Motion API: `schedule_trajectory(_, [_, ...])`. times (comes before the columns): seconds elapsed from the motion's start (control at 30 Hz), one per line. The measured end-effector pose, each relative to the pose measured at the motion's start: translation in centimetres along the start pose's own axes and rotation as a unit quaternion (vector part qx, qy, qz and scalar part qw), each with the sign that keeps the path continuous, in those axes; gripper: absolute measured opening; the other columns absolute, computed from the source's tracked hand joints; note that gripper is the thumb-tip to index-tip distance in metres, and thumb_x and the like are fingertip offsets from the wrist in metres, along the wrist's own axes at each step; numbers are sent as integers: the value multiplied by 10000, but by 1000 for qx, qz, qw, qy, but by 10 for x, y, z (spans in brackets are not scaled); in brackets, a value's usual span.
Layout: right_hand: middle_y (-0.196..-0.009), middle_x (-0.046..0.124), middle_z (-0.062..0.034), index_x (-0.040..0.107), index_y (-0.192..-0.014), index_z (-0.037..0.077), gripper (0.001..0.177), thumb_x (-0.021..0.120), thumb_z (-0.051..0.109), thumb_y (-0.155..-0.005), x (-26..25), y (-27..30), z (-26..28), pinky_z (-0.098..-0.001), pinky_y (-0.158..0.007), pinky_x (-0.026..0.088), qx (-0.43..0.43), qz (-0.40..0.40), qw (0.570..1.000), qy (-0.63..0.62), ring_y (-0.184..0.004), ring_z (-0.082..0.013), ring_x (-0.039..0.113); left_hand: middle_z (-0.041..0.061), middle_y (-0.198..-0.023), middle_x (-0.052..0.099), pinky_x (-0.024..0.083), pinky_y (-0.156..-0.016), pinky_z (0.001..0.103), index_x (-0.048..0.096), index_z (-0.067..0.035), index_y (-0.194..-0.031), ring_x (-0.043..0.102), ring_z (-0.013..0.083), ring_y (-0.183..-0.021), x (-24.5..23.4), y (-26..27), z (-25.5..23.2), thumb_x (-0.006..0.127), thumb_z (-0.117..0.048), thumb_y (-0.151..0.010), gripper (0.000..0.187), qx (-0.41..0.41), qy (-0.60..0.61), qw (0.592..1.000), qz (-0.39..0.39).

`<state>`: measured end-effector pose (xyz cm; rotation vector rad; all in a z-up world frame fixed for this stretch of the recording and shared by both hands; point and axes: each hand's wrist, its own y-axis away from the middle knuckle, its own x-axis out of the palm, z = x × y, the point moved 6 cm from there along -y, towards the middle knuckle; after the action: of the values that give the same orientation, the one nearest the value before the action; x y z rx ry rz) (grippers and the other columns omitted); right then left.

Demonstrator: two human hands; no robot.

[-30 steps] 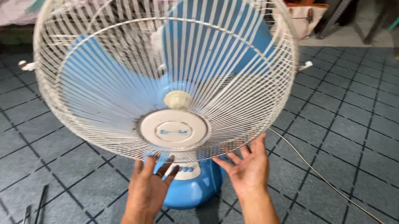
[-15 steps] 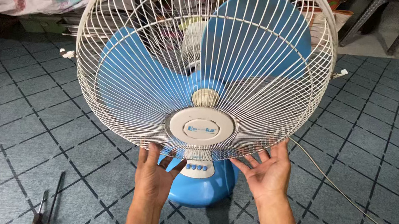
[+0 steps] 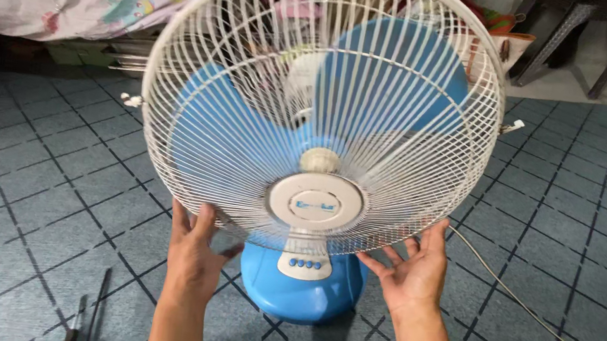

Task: The person disassembles a blue pedestal fan by removing the front grille, unscrewing the blade hub cap, detaching the fan blades, and removing the rear grille. The components are placed on the floor.

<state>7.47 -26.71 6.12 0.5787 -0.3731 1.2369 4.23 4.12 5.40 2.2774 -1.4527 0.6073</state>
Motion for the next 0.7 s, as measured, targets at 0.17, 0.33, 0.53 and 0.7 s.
schedule_trajectory(0.17, [-1582, 320, -121, 179, -1595, 304, 848, 350, 706, -869, 4, 8, 2, -783, -1029, 406, -7, 2, 1000, 5, -1465, -463, 297, 11, -1523, 485, 368, -991, 768, 271, -362, -1567, 443, 314, -1401, 1, -1, -26, 647, -308, -865, 798, 23, 15, 999, 19])
schedule_trajectory(0.33, [-1557, 331, -133, 180, -1594, 296, 827, 337, 695, -887, 7, 14, 3, -787, -1027, 398, -4, -6, 1000, 5, -1461, -466, 298, 4, -1527, 489, 356, -986, 780, 290, -351, -1558, 430, 299, -1419, 4, 7, -31, 657, -287, -850, 800, 24, 23, 999, 16])
schedule_trajectory(0.53, [-1543, 337, -174, 184, -1593, 284, 783, 306, 666, -920, 10, 23, 5, -789, -1042, 400, 3, -18, 1000, 17, -1471, -480, 289, 58, -1536, 484, 308, -1046, 814, 228, -350, -1586, 352, 343, -1471, 5, 18, -40, 705, -339, -803, 917, 16, 0, 1000, -5])
schedule_trajectory(0.7, [-1535, 342, -167, 192, -1575, 294, 770, 312, 659, -909, 13, 29, 9, -793, -1038, 391, 0, -10, 1000, 14, -1479, -462, 312, 76, -1504, 521, 338, -1023, 798, 232, -351, -1575, 387, 345, -1466, 6, 27, -46, 719, -363, -765, 945, 22, -4, 1000, -15])
